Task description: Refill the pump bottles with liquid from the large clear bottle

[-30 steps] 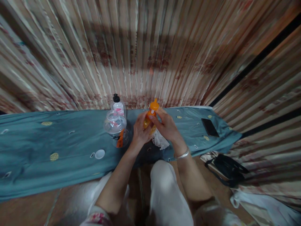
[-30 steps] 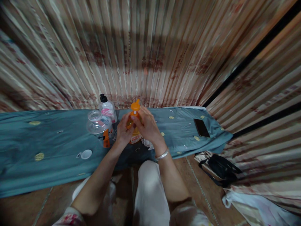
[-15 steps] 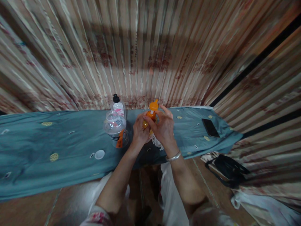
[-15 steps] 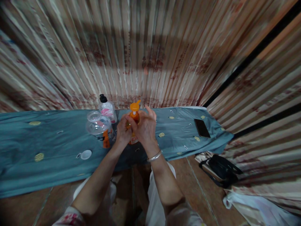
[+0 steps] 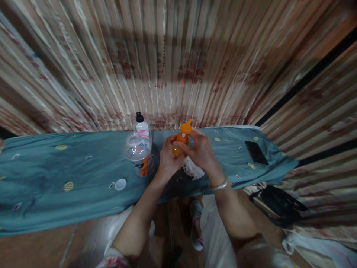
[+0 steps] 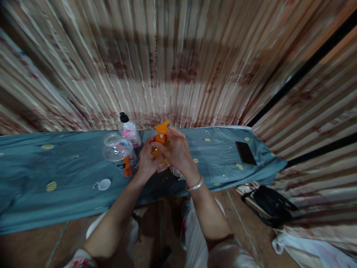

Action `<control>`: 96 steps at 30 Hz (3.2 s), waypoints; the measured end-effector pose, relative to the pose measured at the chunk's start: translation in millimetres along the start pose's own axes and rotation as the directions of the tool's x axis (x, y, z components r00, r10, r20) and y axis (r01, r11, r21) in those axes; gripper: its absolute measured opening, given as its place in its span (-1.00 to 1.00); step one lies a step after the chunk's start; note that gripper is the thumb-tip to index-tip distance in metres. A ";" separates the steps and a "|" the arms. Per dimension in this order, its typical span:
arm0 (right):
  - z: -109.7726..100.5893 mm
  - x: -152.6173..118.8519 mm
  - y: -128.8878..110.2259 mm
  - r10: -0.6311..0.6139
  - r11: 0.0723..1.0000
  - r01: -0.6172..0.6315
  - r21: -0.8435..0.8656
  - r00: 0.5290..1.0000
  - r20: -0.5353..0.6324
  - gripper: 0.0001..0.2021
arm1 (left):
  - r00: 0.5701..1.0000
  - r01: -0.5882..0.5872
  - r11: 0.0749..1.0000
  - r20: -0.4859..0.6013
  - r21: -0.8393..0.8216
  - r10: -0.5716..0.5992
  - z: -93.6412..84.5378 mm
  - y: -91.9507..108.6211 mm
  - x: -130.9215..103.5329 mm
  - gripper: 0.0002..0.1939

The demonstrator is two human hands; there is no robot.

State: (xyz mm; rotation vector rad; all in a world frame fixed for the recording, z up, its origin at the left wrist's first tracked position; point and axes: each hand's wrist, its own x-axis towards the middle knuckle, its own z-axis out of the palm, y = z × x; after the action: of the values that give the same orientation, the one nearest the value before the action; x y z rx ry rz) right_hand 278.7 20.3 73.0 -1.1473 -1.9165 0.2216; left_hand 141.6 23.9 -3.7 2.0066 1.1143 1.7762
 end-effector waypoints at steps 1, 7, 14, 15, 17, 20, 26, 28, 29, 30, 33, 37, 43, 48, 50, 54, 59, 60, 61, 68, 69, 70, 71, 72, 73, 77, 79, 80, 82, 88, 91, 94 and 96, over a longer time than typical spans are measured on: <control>3.0 -1.9 -1.3 0.014 0.999 -0.015 -0.034 0.999 -0.045 -0.63 | 1.000 0.002 1.000 0.004 -0.001 -0.002 -0.4 0.0 -0.1 -0.52; -2.5 -3.7 -3.3 -0.044 0.999 0.042 0.034 0.998 0.037 -0.53 | 0.999 0.012 1.000 0.032 0.013 -0.013 -4.7 2.8 1.2 -0.54; -9.5 -1.8 0.1 -0.061 0.995 0.055 0.079 0.995 0.078 -0.68 | 1.000 0.022 0.999 0.019 0.036 -0.023 -3.0 4.0 2.1 -0.53; -6.3 -2.6 -0.4 -0.031 0.999 0.030 0.033 0.999 0.032 -0.68 | 1.000 0.018 0.999 0.014 0.033 -0.018 -2.3 2.9 1.8 -0.52; -0.1 -4.3 -2.2 0.006 0.999 -0.009 -0.052 0.999 -0.052 -0.65 | 1.000 0.008 1.000 0.005 0.025 -0.008 -1.3 0.8 1.1 -0.52; 1.7 -5.5 -4.7 0.006 0.996 -0.015 -0.085 0.995 -0.096 -0.57 | 1.000 -0.002 1.000 0.001 0.018 0.002 -1.0 -1.0 0.8 -0.56; -12.8 -2.4 -3.8 -0.097 0.991 0.086 0.099 0.989 0.111 -0.66 | 1.000 -0.008 1.000 -0.012 0.028 0.008 -1.8 1.1 2.0 -0.55; -12.5 -2.0 -3.2 -0.089 0.993 0.078 0.084 0.988 0.127 -0.69 | 1.000 -0.011 0.999 -0.017 0.036 0.012 -1.6 1.9 2.4 -0.54; -11.1 -2.2 -3.2 -0.084 0.995 0.076 0.071 0.990 0.112 -0.70 | 1.000 -0.012 0.999 -0.018 0.041 0.013 -1.4 2.1 2.4 -0.55; -9.3 -2.5 -3.3 -0.083 0.995 0.078 0.055 0.993 0.089 -0.70 | 1.000 -0.011 0.999 -0.018 0.046 0.012 -1.1 2.1 2.4 -0.55; -4.1 -4.0 -4.3 -0.088 0.996 0.088 0.006 0.996 0.023 -0.68 | 1.000 -0.004 0.998 -0.017 0.060 0.005 -0.2 1.2 1.5 -0.54; -4.1 -4.2 -3.5 -0.063 0.998 0.064 -0.007 0.997 0.051 -0.68 | 1.000 -0.005 0.998 -0.006 0.059 0.005 -0.2 -1.7 0.0 -0.52; -5.9 -2.5 2.5 -0.074 0.995 0.066 0.070 0.989 0.126 -0.74 | 1.000 -0.007 0.998 -0.003 0.059 0.007 -1.6 -2.4 -0.7 -0.48; 1.1 -3.0 3.8 -0.066 0.995 0.061 0.074 0.995 0.073 -0.66 | 1.000 0.005 0.998 -0.013 0.056 -0.004 -1.3 -2.7 -1.2 -0.45; 4.8 -3.6 3.7 -0.052 0.997 0.050 0.055 0.998 0.041 -0.63 | 1.000 0.006 0.999 -0.018 0.046 -0.005 -1.0 -3.8 -1.2 -0.45; 10.9 -5.4 1.9 -0.043 0.999 0.043 0.016 0.999 -0.015 -0.62 | 0.999 0.007 1.000 -0.031 0.018 -0.007 0.2 -6.1 -1.4 -0.45; 16.4 -8.2 -1.3 -0.065 0.996 0.060 -0.067 0.995 -0.070 -0.66 | 0.999 0.024 1.000 -0.037 -0.005 -0.024 2.1 -7.9 -1.6 -0.45; 17.7 -8.6 -1.4 -0.071 0.995 0.064 -0.082 0.994 -0.082 -0.67 | 0.999 0.028 1.000 -0.037 -0.008 -0.028 2.2 -8.0 -1.4 -0.45; 19.2 -9.0 -1.3 -0.078 0.993 0.069 -0.093 0.993 -0.093 -0.68 | 0.999 0.032 0.999 -0.037 -0.010 -0.033 1.9 -7.8 -1.1 -0.45; 25.8 -11.3 -1.2 -0.114 0.984 0.095 -0.151 0.986 -0.122 -0.62 | 0.997 0.075 0.997 -0.031 -0.005 -0.076 -4.8 -0.7 2.6 -0.50; 25.5 -11.6 -2.1 -0.116 0.980 0.093 -0.174 0.985 -0.125 -0.60 | 0.996 0.081 0.997 -0.028 -0.004 -0.081 -5.9 0.6 2.9 -0.50; 24.8 -11.8 -3.4 -0.115 0.977 0.088 -0.197 0.985 -0.131 -0.56 | 0.996 0.087 0.996 -0.024 -0.003 -0.087 -7.0 1.7 3.1 -0.49; 23.8 -11.9 -5.0 -0.109 0.973 0.077 -0.218 0.984 -0.138 -0.53 | 0.996 0.093 0.996 -0.019 -0.003 -0.093 -8.1 2.6 3.1 -0.48; 22.5 -11.8 -7.0 -0.097 0.969 0.061 -0.238 0.985 -0.145 -0.50 | 0.995 0.097 0.995 -0.015 -0.002 -0.097 -9.2 3.5 2.9 -0.46; 20.9 -11.7 -9.3 -0.081 0.966 0.040 -0.257 0.986 -0.148 -0.50 | 0.995 0.101 0.995 -0.012 -0.001 -0.101 -10.3 4.4 2.4 -0.43; 14.4 -11.1 -20.3 -0.011 0.948 -0.025 -0.316 0.994 -0.111 -0.62 | 0.994 0.106 0.994 -0.007 0.005 -0.106 -14.6 8.6 -1.7 -0.35; 12.4 -11.6 -25.4 -0.012 0.945 -0.019 -0.327 0.996 -0.093 -0.66 | 0.995 0.101 0.995 -0.010 0.007 -0.101 -16.7 10.8 -4.5 -0.32; 11.9 -12.0 -27.7 -0.020 0.945 -0.009 -0.328 0.996 -0.085 -0.67 | 0.995 0.097 0.995 -0.016 0.009 -0.097 -17.8 11.5 -5.9 -0.30; 11.7 -13.1 -31.7 -0.035 0.947 0.013 -0.321 0.997 -0.064 -0.70 | 0.996 0.088 0.996 -0.033 0.018 -0.088 -20.3 11.7 -8.5 -0.26; 8.8 -15.1 -37.5 -0.023 0.971 0.016 -0.240 0.999 -0.025 -0.77 | 0.991 0.134 0.988 0.000 -0.076 -0.135 -31.9 9.1 -16.0 -0.14; 0.2 -14.3 -35.1 0.013 0.986 -0.020 -0.167 0.999 -0.043 -0.76 | 0.976 0.218 0.957 0.058 -0.194 -0.210 -37.6 13.6 -21.8 -0.08; -14.1 -11.2 -30.4 0.035 0.993 -0.042 -0.113 0.998 -0.060 -0.77 | 0.950 0.313 0.897 0.090 -0.311 -0.300 -39.0 20.0 -26.9 -0.09; -26.9 -7.3 -26.7 0.048 0.993 -0.053 -0.104 0.998 -0.049 -0.79 | 0.933 0.357 0.862 0.099 -0.360 -0.345 -37.2 23.2 -29.3 -0.16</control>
State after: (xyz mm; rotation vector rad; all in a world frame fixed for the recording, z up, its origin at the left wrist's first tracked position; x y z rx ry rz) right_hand 283.5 -7.5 99.4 -1.2611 -1.8780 0.1218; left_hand 116.9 -22.6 -2.2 1.4932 0.9682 1.6127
